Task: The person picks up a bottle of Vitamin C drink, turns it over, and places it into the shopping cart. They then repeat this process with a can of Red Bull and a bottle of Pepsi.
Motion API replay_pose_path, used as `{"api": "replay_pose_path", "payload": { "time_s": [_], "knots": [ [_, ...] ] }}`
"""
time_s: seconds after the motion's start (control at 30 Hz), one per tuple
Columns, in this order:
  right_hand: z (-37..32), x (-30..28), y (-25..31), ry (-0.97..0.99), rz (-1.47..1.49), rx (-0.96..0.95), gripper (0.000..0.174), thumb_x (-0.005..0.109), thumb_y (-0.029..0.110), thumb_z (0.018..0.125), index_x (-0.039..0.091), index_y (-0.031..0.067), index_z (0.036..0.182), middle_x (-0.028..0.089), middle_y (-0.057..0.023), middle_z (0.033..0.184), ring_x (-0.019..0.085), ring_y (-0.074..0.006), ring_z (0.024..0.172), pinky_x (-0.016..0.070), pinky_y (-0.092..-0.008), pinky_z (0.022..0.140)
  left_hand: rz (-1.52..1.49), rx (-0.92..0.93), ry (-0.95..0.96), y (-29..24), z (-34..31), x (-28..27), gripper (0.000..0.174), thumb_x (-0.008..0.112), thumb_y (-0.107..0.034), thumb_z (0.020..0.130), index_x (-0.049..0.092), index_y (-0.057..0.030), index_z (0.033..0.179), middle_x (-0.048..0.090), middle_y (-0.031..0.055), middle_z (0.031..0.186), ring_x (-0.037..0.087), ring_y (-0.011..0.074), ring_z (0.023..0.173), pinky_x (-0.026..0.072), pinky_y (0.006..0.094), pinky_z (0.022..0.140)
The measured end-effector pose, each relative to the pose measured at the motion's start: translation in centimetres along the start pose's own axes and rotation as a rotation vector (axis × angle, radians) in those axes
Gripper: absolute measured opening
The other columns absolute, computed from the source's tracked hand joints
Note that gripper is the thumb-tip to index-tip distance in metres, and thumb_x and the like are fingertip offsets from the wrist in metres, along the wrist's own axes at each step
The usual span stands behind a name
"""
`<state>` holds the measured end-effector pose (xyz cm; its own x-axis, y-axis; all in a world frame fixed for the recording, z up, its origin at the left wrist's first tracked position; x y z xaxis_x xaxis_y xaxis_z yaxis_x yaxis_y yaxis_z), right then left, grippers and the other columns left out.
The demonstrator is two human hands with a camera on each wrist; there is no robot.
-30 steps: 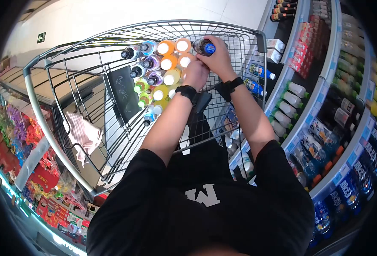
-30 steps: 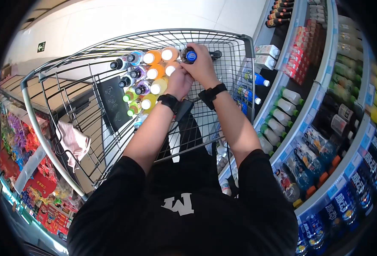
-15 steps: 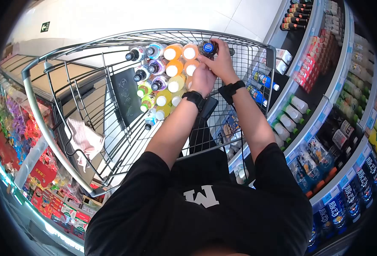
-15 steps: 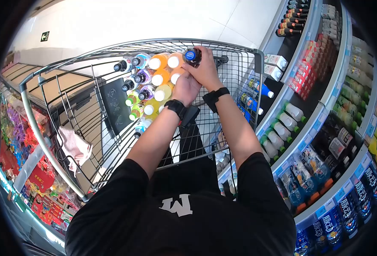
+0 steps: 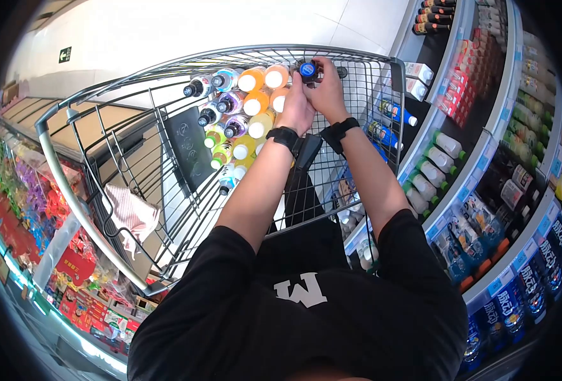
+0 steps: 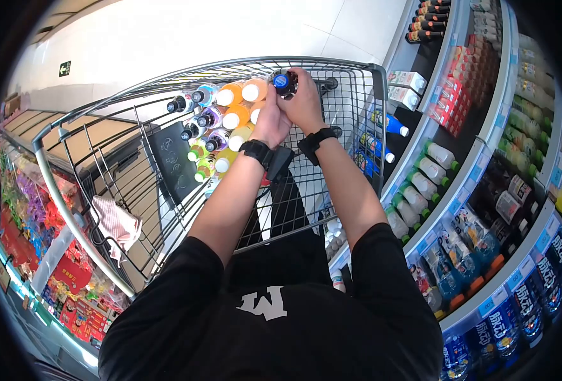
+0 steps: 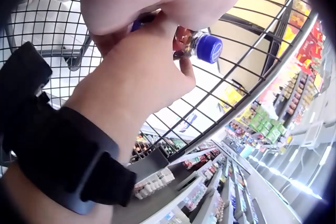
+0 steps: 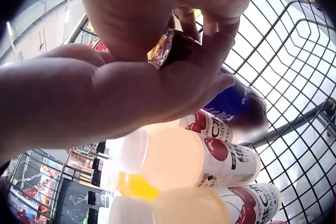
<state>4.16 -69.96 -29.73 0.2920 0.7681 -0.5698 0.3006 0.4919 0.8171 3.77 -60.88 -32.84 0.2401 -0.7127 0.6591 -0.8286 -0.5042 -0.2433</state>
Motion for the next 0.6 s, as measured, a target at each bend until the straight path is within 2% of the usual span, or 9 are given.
{"api": "replay_pose_path", "payload": {
  "time_s": [0.2,0.3,0.37,0.43,0.5,0.53,0.6],
  "knots": [
    [-0.3,-0.3,1.4,-0.078,-0.048,-0.025,0.059,0.081,0.017,0.073,0.054,0.0098,0.125,0.057,-0.0147,0.108,0.059,-0.0324,0.101,0.0489,-0.0396,0.089,0.043,0.057,-0.045,-0.8,0.1,0.2,0.048,0.029,-0.043,0.107,0.045,-0.0090,0.136,0.055,0.0076,0.133,0.054,0.0195,0.122,0.0422,0.0376,0.105],
    [-0.4,-0.2,1.5,-0.044,-0.036,-0.013,0.060,0.080,0.015,0.073,0.054,0.0102,0.127,0.058,-0.0149,0.112,0.059,-0.0328,0.105,0.0487,-0.0392,0.091,-0.054,0.045,-0.056,-0.4,0.2,-0.9,0.044,0.030,-0.040,0.107,0.044,-0.0093,0.136,0.054,0.0084,0.135,0.054,0.0208,0.122,0.0431,0.0397,0.104],
    [-0.5,0.3,1.5,0.057,-0.040,-0.092,0.064,0.079,0.014,0.074,0.052,0.0118,0.132,0.057,-0.0153,0.119,0.058,-0.0334,0.111,0.0478,-0.0396,0.095,-0.033,0.019,-0.047,-0.3,-0.8,-1.1,0.045,0.031,-0.040,0.107,0.043,-0.0087,0.137,0.051,0.0100,0.136,0.053,0.0227,0.122,0.0418,0.0396,0.104],
    [-0.6,0.3,1.4,0.077,-0.044,-0.099,0.066,0.079,0.013,0.074,0.051,0.0120,0.133,0.056,-0.0153,0.122,0.057,-0.0335,0.114,0.0473,-0.0396,0.097,-0.016,-0.003,-0.036,-0.4,-2.0,-1.1,0.046,0.031,-0.040,0.107,0.042,-0.0081,0.137,0.048,0.0117,0.138,0.052,0.0245,0.121,0.0405,0.0395,0.105],
    [-0.5,0.4,1.4,0.121,-0.029,-0.086,0.068,0.079,0.013,0.075,0.050,0.0116,0.136,0.054,-0.0161,0.127,0.056,-0.0336,0.117,0.0466,-0.0399,0.099,0.167,-0.124,-0.038,-0.4,-3.6,-1.6,0.047,0.034,-0.037,0.106,0.039,-0.0032,0.138,0.044,0.0159,0.141,0.051,0.0306,0.123,0.0399,0.0422,0.107],
    [-0.6,0.3,1.6,0.120,-0.024,-0.088,0.068,0.079,0.013,0.075,0.050,0.0116,0.136,0.054,-0.0161,0.127,0.056,-0.0336,0.117,0.0466,-0.0399,0.099,0.171,-0.122,-0.039,-0.8,-4.6,-1.7,0.047,0.034,-0.037,0.106,0.039,-0.0032,0.138,0.044,0.0159,0.141,0.051,0.0306,0.123,0.0399,0.0422,0.107],
    [-0.5,0.3,1.8,0.153,0.020,-0.031,0.067,0.079,0.014,0.076,0.049,0.0105,0.136,0.054,-0.0160,0.128,0.056,-0.0332,0.117,0.0463,-0.0398,0.100,0.244,-0.138,-0.035,-1.4,-6.4,-1.6,0.042,0.036,-0.026,0.105,0.039,0.0048,0.133,0.047,0.0198,0.136,0.053,0.0324,0.122,0.0426,0.0426,0.107]
  ]
}}
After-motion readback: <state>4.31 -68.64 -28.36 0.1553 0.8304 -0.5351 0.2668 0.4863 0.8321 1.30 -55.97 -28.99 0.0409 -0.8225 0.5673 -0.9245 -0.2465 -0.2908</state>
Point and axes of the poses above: each hand's wrist, its own z-axis towards the middle knuckle, its own x-axis out of the palm, y = z × x, the point moved 5 cm from there along z, towards the middle knuckle
